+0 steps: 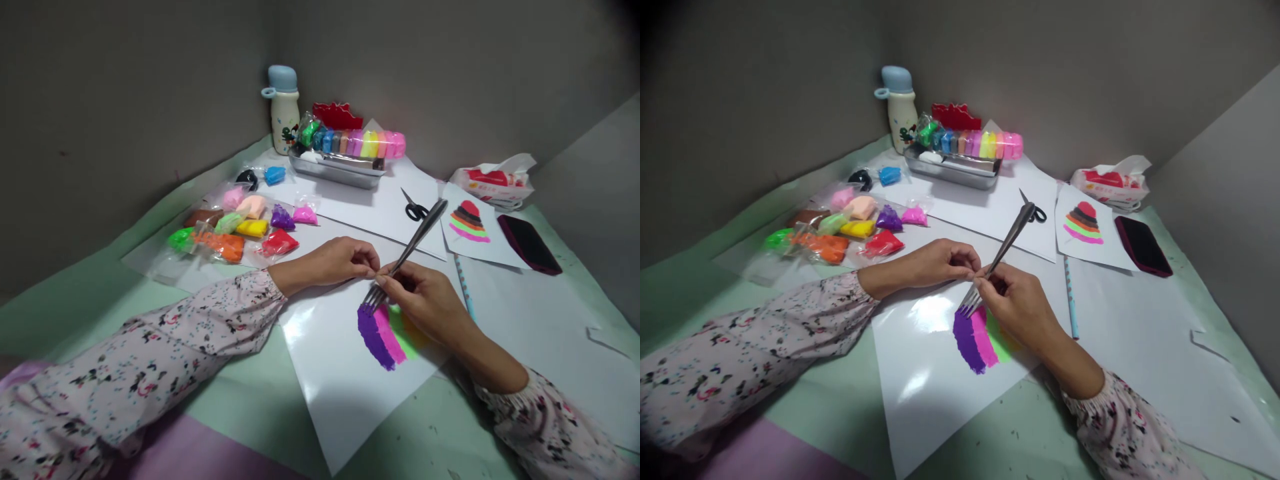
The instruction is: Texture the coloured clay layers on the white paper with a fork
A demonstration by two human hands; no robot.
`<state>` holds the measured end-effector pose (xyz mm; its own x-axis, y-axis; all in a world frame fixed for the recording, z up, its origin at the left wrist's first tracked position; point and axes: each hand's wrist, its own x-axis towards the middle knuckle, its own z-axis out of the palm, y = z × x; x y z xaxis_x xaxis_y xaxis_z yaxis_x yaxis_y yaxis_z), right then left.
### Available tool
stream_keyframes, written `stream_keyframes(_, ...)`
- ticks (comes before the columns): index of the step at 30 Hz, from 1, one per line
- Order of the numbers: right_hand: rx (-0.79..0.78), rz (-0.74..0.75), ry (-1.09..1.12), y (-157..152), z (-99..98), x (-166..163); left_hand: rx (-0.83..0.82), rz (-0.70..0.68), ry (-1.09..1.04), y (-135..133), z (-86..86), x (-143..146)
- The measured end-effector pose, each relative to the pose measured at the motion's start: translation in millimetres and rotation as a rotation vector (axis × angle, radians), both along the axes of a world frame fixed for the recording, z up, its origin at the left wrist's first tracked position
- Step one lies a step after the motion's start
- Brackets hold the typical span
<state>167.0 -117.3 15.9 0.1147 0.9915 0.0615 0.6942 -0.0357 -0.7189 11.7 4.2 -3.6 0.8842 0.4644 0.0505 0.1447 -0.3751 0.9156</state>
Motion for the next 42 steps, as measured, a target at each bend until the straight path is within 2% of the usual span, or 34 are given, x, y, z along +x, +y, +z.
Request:
stream_keyframes(4,0.047,-0.022,0.007,0,-1.7,1,0.004,0.015,0.019,0,1.6,0)
stream_keyframes(9,0.168,-0.171,0.162,0,3.3,10,-0.003,0.044,0.015,-1,4.6,-3)
stream_keyframes(13,0.233,-0.301,0.273,-3,11.3,21,-0.035,0.149,-0.037,-1,10.0,-7)
stream_keyframes(16,0.265,-0.346,0.401,-10,12.7,27,-0.037,0.247,-0.068,0,12.6,-9)
stream_keyframes(20,0.275,-0.36,0.459,-32,7.0,28,-0.064,0.198,-0.019,0,11.4,-9)
stream_keyframes(23,0.235,-0.407,0.411,-49,0.8,27,-0.061,0.159,0.005,-3,10.5,-8)
stream_keyframes(27,0.28,-0.485,0.406,-56,-4.8,25,-0.051,0.132,0.036,-10,12.6,-5)
stream_keyframes(31,0.305,-0.494,0.436,-52,-7.8,23,-0.034,0.116,0.048,-16,14.7,-4)
stream_keyframes(37,0.302,-0.421,0.489,-55,-12.2,24,0.056,0.091,0.11,-19,15.2,-2)
stream_keyframes(42,0.338,-0.352,0.539,-56,-10.6,23,0.067,0.103,0.098,-18,16.6,-1)
